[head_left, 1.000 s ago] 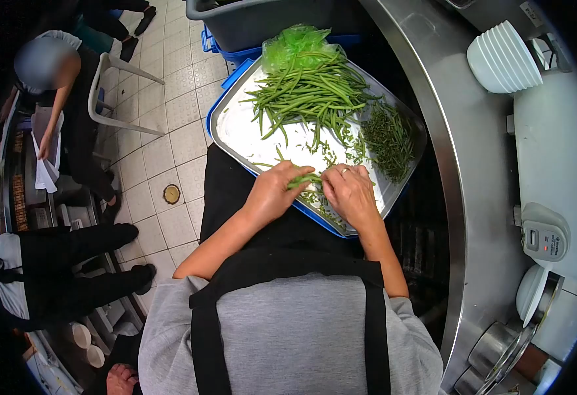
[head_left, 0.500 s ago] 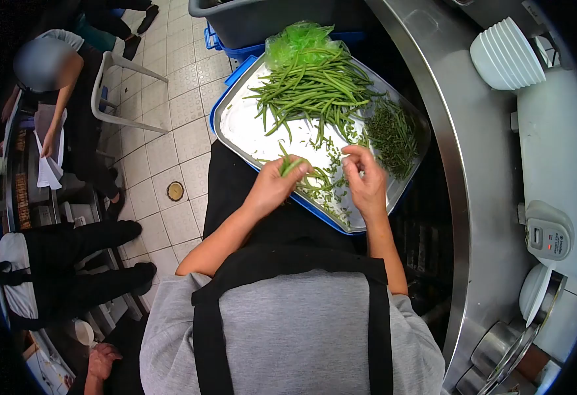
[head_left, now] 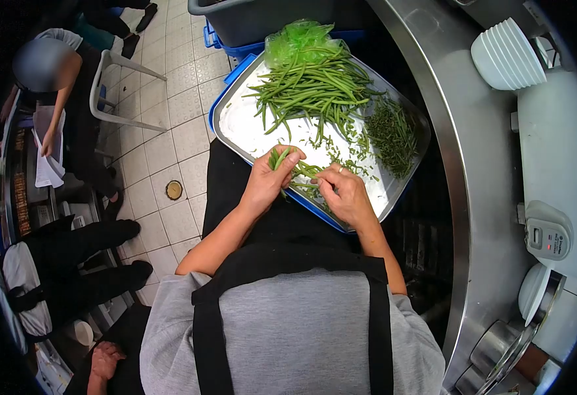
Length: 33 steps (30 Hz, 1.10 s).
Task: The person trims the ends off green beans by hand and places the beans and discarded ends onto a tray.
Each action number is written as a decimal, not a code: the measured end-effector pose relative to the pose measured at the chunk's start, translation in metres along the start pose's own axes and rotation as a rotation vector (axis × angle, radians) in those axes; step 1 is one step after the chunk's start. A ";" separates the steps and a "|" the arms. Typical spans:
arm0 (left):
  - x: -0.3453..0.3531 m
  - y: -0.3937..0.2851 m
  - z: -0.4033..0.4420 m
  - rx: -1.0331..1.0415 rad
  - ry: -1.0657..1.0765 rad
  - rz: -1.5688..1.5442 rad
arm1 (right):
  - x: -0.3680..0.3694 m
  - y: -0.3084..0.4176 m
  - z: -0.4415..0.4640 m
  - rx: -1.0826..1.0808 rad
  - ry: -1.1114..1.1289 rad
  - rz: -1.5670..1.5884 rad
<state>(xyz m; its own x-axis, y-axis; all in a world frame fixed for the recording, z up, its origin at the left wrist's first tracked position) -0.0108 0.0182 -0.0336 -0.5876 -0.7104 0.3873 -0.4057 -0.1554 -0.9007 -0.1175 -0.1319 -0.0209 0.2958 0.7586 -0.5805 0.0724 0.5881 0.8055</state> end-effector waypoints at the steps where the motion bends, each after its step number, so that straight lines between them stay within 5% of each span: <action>1: 0.000 -0.001 0.000 0.017 0.008 -0.005 | -0.001 -0.001 0.002 0.032 -0.021 0.034; 6: 0.002 -0.008 -0.001 0.155 -0.057 -0.033 | -0.007 -0.038 0.013 0.376 -0.205 0.431; 14: -0.017 0.000 0.001 -0.009 -0.153 -0.047 | 0.020 -0.036 0.009 0.025 -0.075 -0.549; 21: -0.016 0.010 0.004 -0.103 -0.013 0.303 | 0.010 -0.011 0.015 -0.205 -0.058 -0.435; 24: -0.008 0.022 0.004 0.127 0.114 0.604 | 0.002 0.000 0.013 -0.249 -0.062 -0.366; 33: -0.008 0.008 0.001 -0.127 0.109 0.425 | -0.010 -0.011 0.008 -0.099 -0.151 -0.216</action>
<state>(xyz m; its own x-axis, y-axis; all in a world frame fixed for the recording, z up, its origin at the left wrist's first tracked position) -0.0087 0.0220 -0.0440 -0.7880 -0.6155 0.0132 -0.1911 0.2241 -0.9556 -0.1135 -0.1481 -0.0237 0.4228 0.5666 -0.7073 0.0578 0.7620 0.6450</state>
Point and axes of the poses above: each hand's wrist, its own z-axis towards the middle knuckle, its own x-axis out of the palm, y = z × x, the point moved 1 cm from there along z, towards the middle knuckle, and after that the axes turned 2 degrees about x, right-handed, at the moved point
